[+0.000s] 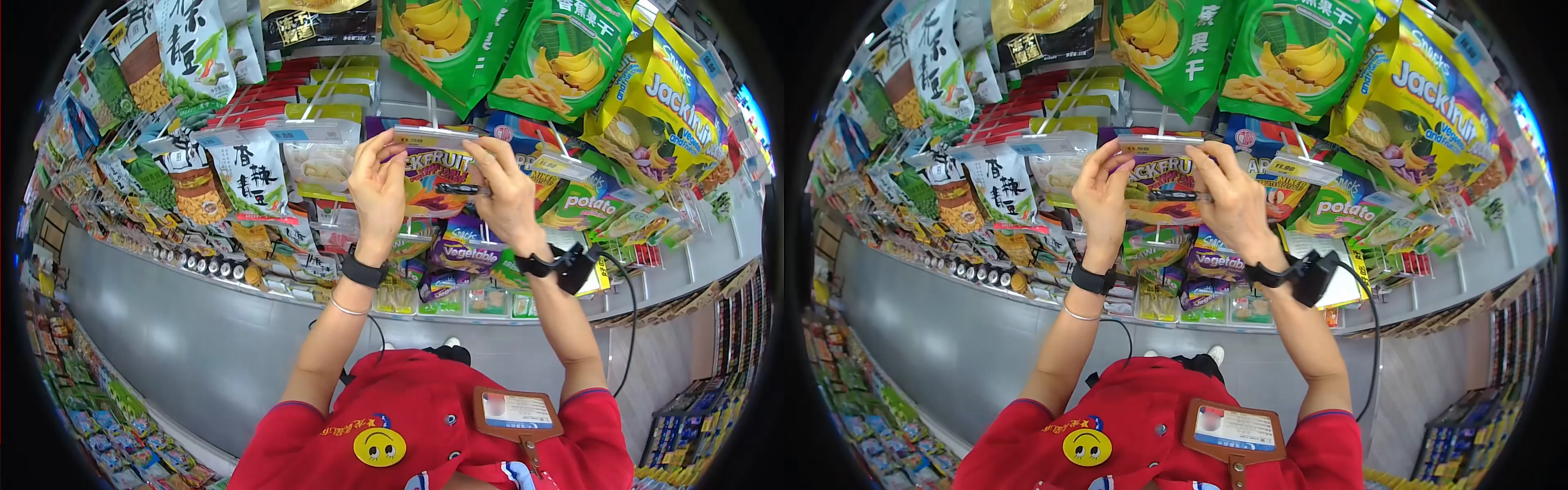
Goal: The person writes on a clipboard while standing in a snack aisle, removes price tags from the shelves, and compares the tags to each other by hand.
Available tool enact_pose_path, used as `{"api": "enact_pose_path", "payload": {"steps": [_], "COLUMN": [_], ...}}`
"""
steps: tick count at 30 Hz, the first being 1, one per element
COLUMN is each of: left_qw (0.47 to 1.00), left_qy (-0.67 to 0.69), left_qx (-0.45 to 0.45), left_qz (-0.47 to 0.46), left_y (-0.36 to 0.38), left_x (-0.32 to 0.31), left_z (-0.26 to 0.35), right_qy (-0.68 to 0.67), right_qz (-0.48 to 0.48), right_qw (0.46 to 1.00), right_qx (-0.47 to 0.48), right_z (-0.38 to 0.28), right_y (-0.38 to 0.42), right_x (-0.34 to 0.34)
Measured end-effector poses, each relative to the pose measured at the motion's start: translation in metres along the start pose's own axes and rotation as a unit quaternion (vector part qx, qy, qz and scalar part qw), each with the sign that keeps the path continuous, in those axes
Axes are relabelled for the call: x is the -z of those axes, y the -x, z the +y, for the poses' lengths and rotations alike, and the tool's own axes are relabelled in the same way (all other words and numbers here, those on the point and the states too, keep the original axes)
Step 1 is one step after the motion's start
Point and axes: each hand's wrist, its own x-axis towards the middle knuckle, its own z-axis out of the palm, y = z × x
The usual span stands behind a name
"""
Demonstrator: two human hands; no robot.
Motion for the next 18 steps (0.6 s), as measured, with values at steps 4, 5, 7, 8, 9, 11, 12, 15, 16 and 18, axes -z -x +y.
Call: {"api": "enact_pose_path", "payload": {"steps": [4,5,7,8,9,11,12,15,16,18], "left_qw": [1.000,1.000,1.000,1.000,1.000,1.000,1.000,1.000,0.999,1.000], "left_qy": [0.006,-0.001,-0.010,-0.005,0.000,0.011,0.022,-0.016,-0.014,-0.013], "left_qx": [-0.011,-0.017,-0.022,-0.020,-0.018,-0.012,-0.005,0.014,0.022,0.016], "left_qz": [0.008,0.004,0.002,-0.002,-0.006,-0.004,-0.004,-0.019,-0.024,-0.018], "left_y": [0.003,0.003,0.004,0.003,0.003,0.001,0.001,-0.003,-0.003,-0.002], "left_x": [0.002,0.003,0.005,0.005,0.006,0.007,0.008,0.012,0.011,0.006], "left_z": [0.000,-0.002,-0.002,-0.002,-0.001,-0.003,-0.004,-0.008,-0.003,0.007], "right_qy": [-0.016,-0.014,-0.014,0.000,0.014,0.018,0.009,0.043,0.044,-0.033], "right_qz": [0.022,0.041,0.058,0.054,0.051,0.054,0.047,0.008,-0.003,0.005], "right_qw": [0.999,0.998,0.997,0.997,0.997,0.997,0.997,0.996,0.995,0.995], "right_qx": [-0.041,-0.044,-0.048,-0.049,-0.050,-0.050,-0.060,-0.076,-0.087,-0.093], "right_z": [-0.005,-0.007,-0.009,-0.007,-0.007,-0.008,-0.009,-0.004,-0.007,-0.013], "right_y": [0.006,0.006,0.007,0.006,0.006,0.006,0.007,0.018,0.022,0.028], "right_x": [-0.017,-0.018,-0.019,-0.019,-0.019,-0.020,-0.020,-0.028,-0.027,-0.024]}}
